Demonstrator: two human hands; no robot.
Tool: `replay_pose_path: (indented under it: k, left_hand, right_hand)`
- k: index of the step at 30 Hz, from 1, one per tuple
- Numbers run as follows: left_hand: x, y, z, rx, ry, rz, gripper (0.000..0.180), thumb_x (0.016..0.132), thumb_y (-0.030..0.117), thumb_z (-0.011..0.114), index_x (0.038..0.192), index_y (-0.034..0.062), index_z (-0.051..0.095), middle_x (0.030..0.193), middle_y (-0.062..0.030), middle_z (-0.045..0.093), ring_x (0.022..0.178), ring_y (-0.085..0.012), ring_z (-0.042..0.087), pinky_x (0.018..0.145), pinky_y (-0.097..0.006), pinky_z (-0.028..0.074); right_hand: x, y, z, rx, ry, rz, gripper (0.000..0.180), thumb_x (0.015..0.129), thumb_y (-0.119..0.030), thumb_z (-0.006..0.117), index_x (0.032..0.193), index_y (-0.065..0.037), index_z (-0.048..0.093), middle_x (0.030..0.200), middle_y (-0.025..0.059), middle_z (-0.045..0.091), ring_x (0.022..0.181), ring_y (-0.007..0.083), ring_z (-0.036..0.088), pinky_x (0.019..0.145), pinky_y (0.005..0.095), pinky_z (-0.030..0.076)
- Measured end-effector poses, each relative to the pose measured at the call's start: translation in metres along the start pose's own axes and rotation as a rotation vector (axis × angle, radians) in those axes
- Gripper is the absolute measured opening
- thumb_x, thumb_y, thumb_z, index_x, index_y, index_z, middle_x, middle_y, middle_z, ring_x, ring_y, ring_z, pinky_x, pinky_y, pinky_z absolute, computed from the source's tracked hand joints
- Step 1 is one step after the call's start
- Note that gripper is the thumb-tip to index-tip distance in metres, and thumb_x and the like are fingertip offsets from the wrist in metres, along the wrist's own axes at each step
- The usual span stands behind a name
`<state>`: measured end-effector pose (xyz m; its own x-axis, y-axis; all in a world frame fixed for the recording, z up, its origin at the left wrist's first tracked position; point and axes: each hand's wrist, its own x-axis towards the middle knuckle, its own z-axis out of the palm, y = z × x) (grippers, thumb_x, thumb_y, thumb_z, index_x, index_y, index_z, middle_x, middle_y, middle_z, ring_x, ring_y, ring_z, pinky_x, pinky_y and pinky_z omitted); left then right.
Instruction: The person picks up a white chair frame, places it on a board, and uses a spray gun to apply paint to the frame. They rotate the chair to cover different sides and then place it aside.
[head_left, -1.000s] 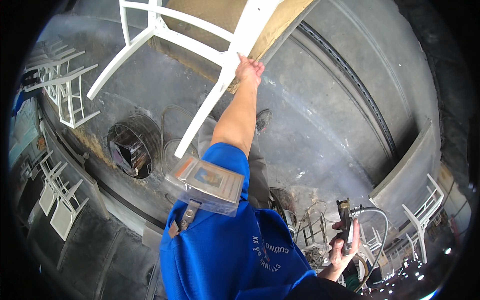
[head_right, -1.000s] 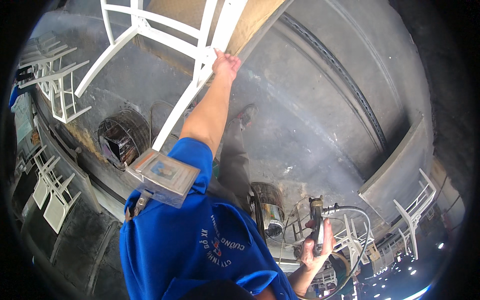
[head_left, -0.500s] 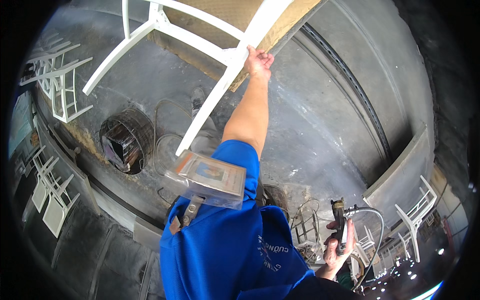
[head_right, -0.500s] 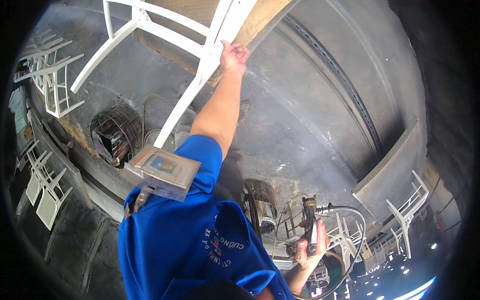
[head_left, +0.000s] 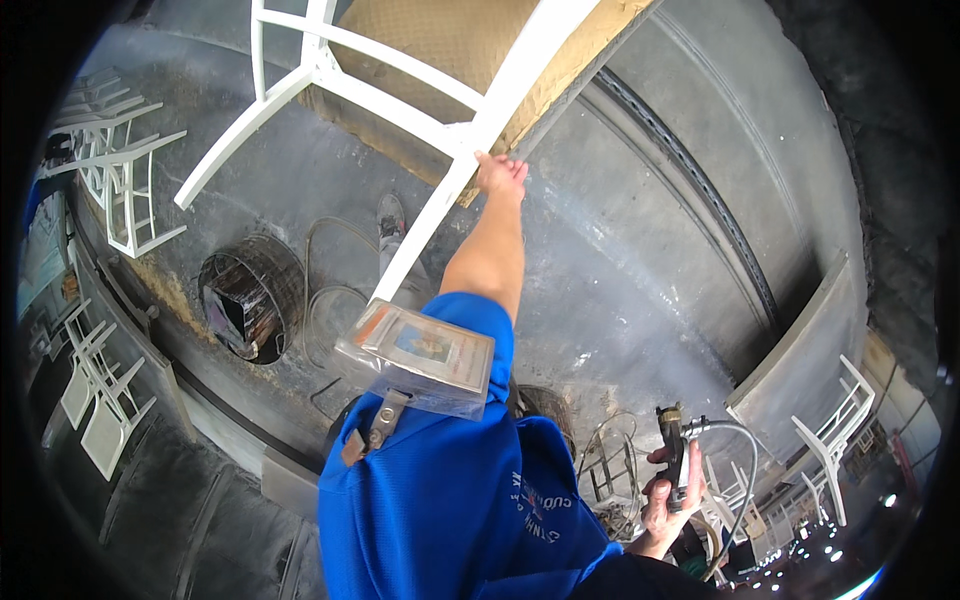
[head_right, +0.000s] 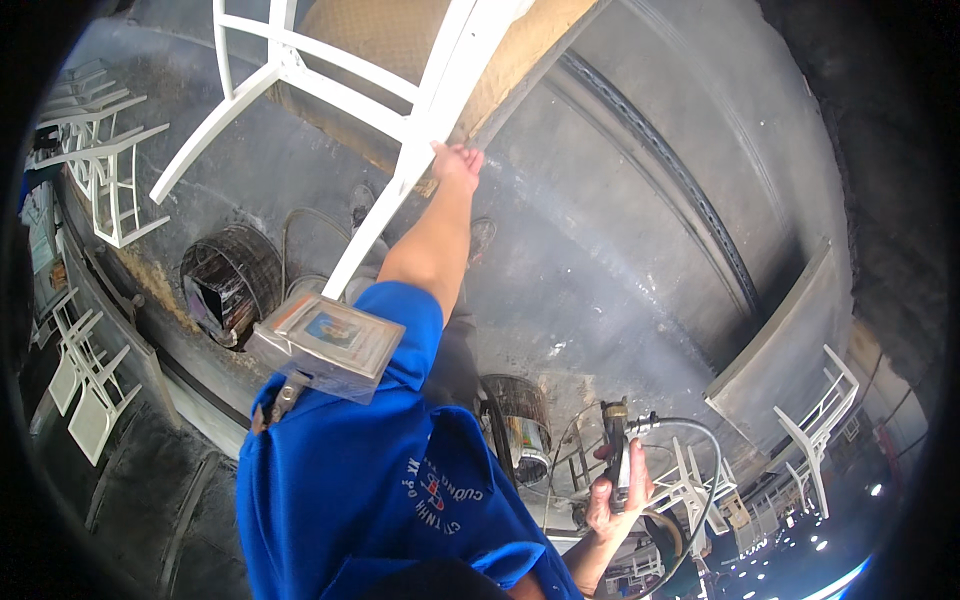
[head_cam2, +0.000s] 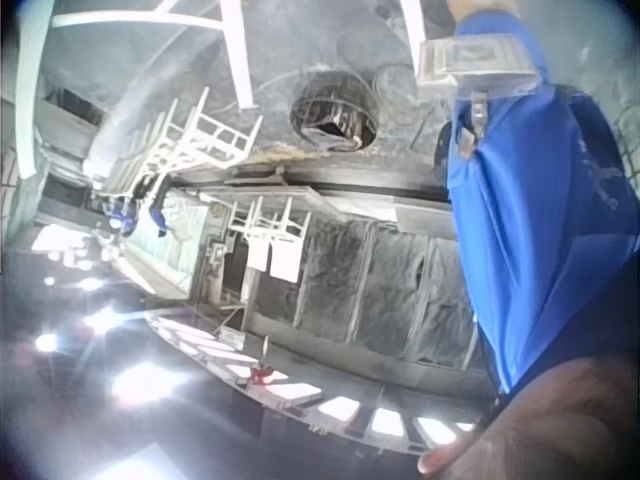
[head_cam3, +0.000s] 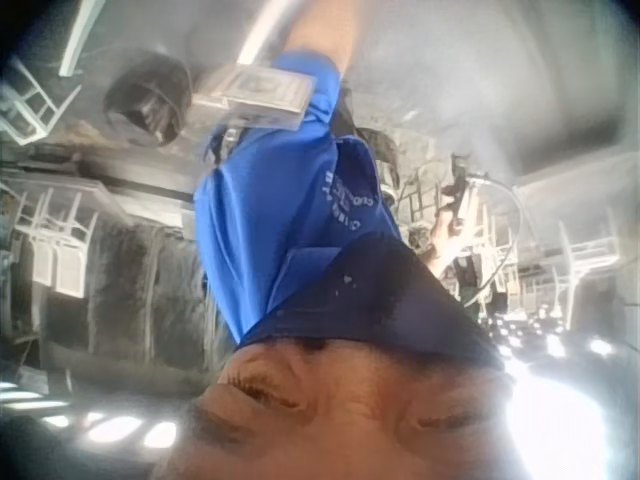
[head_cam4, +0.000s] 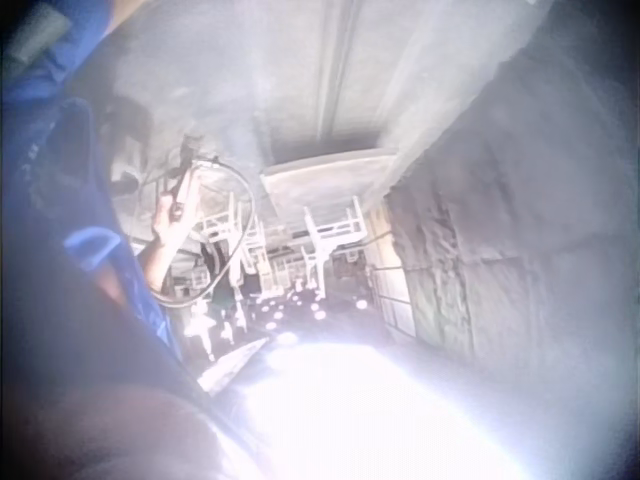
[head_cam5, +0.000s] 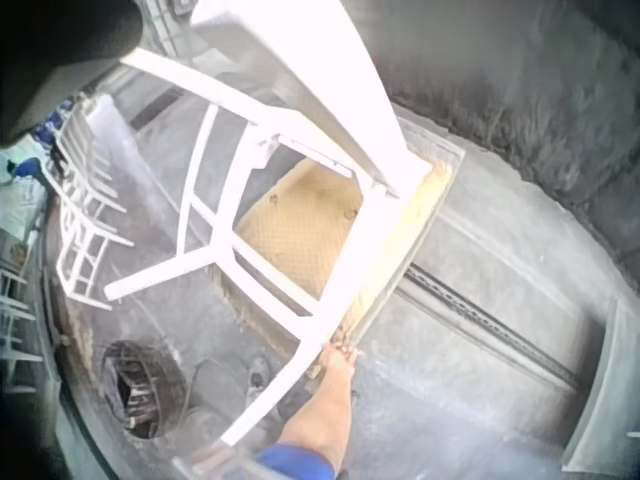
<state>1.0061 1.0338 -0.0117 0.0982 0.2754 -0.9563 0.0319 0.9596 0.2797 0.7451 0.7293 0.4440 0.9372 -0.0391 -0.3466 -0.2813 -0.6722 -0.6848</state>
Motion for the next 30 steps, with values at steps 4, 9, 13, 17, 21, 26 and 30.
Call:
replay_pose_path:
  k: [4, 9, 13, 17, 21, 26, 30]
  left_hand:
    - [0.017, 0.003, -0.01, -0.045, -0.054, -0.024, 0.068, 0.105, 0.066, 0.033, 0.099, 0.0025, 0.056, 0.076, -0.005, 0.05, 0.076, -0.0235, 0.056, 0.086, -0.044, 0.056]
    - [-0.009, -0.015, 0.005, 0.068, -0.176, -0.012, 0.066, 0.104, 0.067, 0.039, 0.089, 0.0054, 0.056, 0.067, -0.0036, 0.05, 0.067, -0.0206, 0.058, 0.071, -0.039, 0.058]
    - [-0.031, -0.018, -0.003, 0.107, -0.164, 0.009, 0.069, 0.103, 0.07, 0.038, 0.093, 0.0038, 0.055, 0.071, -0.0057, 0.051, 0.069, -0.0213, 0.058, 0.067, -0.038, 0.058]
    - [-0.022, 0.001, -0.009, 0.074, 0.019, -0.01, 0.068, 0.104, 0.067, 0.033, 0.097, 0.0022, 0.052, 0.077, -0.0081, 0.053, 0.077, -0.0267, 0.059, 0.084, -0.047, 0.058]
    - [-0.001, 0.001, -0.013, 0.156, 0.018, -0.105, 0.07, 0.105, 0.064, 0.026, 0.106, -0.0018, 0.051, 0.082, -0.011, 0.052, 0.084, -0.0317, 0.059, 0.094, -0.053, 0.054]
    - [0.005, -0.009, -0.032, 0.3, 0.019, -0.165, 0.045, 0.108, 0.041, 0.041, 0.104, -0.0024, 0.054, 0.08, -0.0104, 0.049, 0.078, -0.0288, 0.058, 0.074, -0.047, 0.059]
    - [-0.047, -0.035, -0.09, 0.863, -0.316, 0.017, 0.016, 0.104, 0.02, 0.055, 0.097, 0.0062, 0.058, 0.076, -0.0064, 0.053, 0.068, -0.019, 0.058, 0.057, -0.037, 0.056]
  right_hand:
    - [-0.002, 0.004, -0.002, -0.044, 0.004, 0.032, 0.072, 0.1, -0.049, 0.063, 0.15, -0.001, 0.047, 0.09, 0.0147, 0.073, 0.064, 0.0175, 0.059, 0.061, 0.0325, 0.046]
    - [0.0, 0.005, -0.003, -0.039, -0.029, 0.038, 0.071, 0.1, -0.049, 0.062, 0.151, -0.001, 0.047, 0.09, 0.0139, 0.072, 0.061, 0.0162, 0.057, 0.059, 0.0326, 0.045]
    - [0.003, 0.003, -0.002, -0.01, -0.063, -0.019, 0.069, 0.101, -0.045, 0.063, 0.151, -0.001, 0.047, 0.093, 0.014, 0.073, 0.058, 0.0149, 0.055, 0.058, 0.0317, 0.045]
    - [0.003, 0.001, -0.002, -0.022, -0.044, -0.056, 0.07, 0.1, -0.046, 0.064, 0.151, -0.001, 0.047, 0.093, 0.0145, 0.073, 0.057, 0.0153, 0.056, 0.057, 0.031, 0.045]
    - [0.0, 0.002, 0.003, -0.016, -0.015, -0.007, 0.073, 0.099, -0.049, 0.064, 0.151, -0.001, 0.047, 0.092, 0.0146, 0.073, 0.06, 0.0147, 0.057, 0.058, 0.0307, 0.045]
    - [0.002, 0.002, 0.007, 0.021, 0.077, 0.012, 0.077, 0.101, -0.054, 0.059, 0.154, -0.001, 0.042, 0.091, 0.0127, 0.072, 0.058, 0.0115, 0.055, 0.054, 0.0284, 0.043]
    - [0.015, 0.006, -0.005, 0.182, 0.284, 0.108, 0.08, 0.101, -0.057, 0.058, 0.159, -0.006, 0.035, 0.095, 0.0102, 0.066, 0.056, 0.008, 0.054, 0.042, 0.0214, 0.04]
